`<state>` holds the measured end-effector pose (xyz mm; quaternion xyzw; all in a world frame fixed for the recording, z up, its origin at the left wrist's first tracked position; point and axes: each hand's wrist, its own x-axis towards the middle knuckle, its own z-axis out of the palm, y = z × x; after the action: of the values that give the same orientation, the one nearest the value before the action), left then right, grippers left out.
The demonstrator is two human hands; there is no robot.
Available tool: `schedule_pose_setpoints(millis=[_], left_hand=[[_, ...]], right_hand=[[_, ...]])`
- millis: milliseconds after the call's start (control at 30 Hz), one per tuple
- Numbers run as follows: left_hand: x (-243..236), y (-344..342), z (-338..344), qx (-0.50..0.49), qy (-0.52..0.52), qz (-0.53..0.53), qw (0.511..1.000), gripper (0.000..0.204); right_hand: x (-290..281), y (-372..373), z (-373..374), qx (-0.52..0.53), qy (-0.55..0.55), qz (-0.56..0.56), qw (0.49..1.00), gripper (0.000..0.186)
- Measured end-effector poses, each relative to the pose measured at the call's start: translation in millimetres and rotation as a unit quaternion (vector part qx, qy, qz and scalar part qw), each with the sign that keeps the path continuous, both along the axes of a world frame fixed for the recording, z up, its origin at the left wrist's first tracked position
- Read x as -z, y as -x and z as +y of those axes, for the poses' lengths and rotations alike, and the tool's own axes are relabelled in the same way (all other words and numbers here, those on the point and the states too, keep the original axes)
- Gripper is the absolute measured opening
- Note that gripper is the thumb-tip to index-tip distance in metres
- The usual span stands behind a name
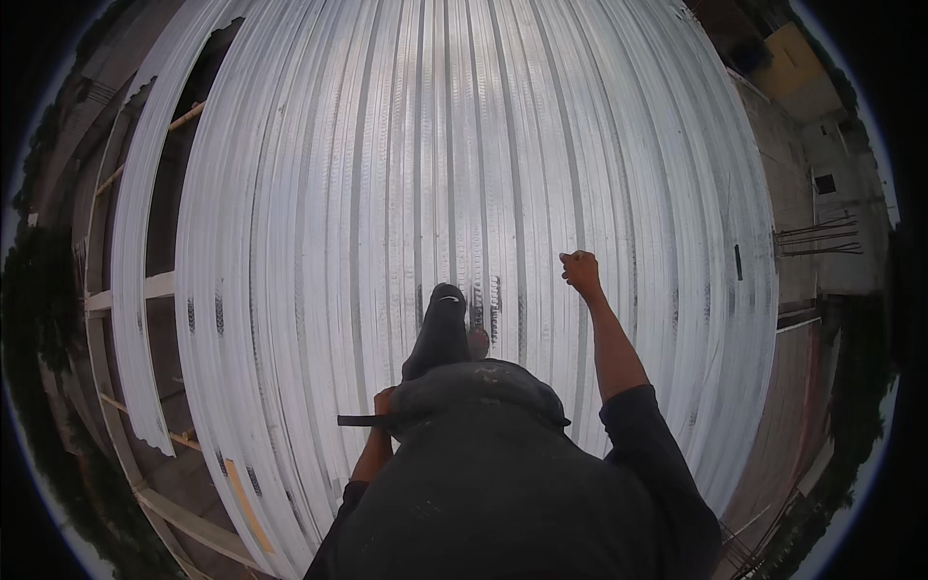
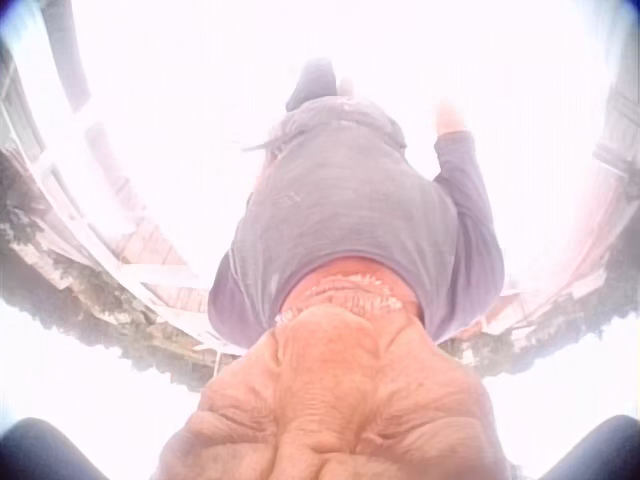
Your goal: The person hammers nails into a corrugated metal roof sheet using a hammer, securing it to the roof structure. The person then walks along the roof and picks up a nail from the surface.
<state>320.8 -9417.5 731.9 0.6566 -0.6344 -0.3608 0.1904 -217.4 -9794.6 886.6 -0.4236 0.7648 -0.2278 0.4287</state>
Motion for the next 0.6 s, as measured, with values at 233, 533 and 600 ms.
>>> schedule_pose_setpoints(millis=[233,533,600], left_hand=[[-21,27,-252,-0.153,-0.191,-0.063,0.968,0.031],[-117,45,-770,-0.395,-0.125,0.138,0.9,0.043],[-166,63,-869,-0.336,-0.122,0.18,0.916,0.043]], right_hand=[[42,-49,-189,-0.064,-0.07,-0.069,0.993,0.031],[43,52,-323,-0.098,-0.256,0.009,0.962,0.02],[41,73,-367,0.048,-0.293,-0.042,0.954,0.019]])
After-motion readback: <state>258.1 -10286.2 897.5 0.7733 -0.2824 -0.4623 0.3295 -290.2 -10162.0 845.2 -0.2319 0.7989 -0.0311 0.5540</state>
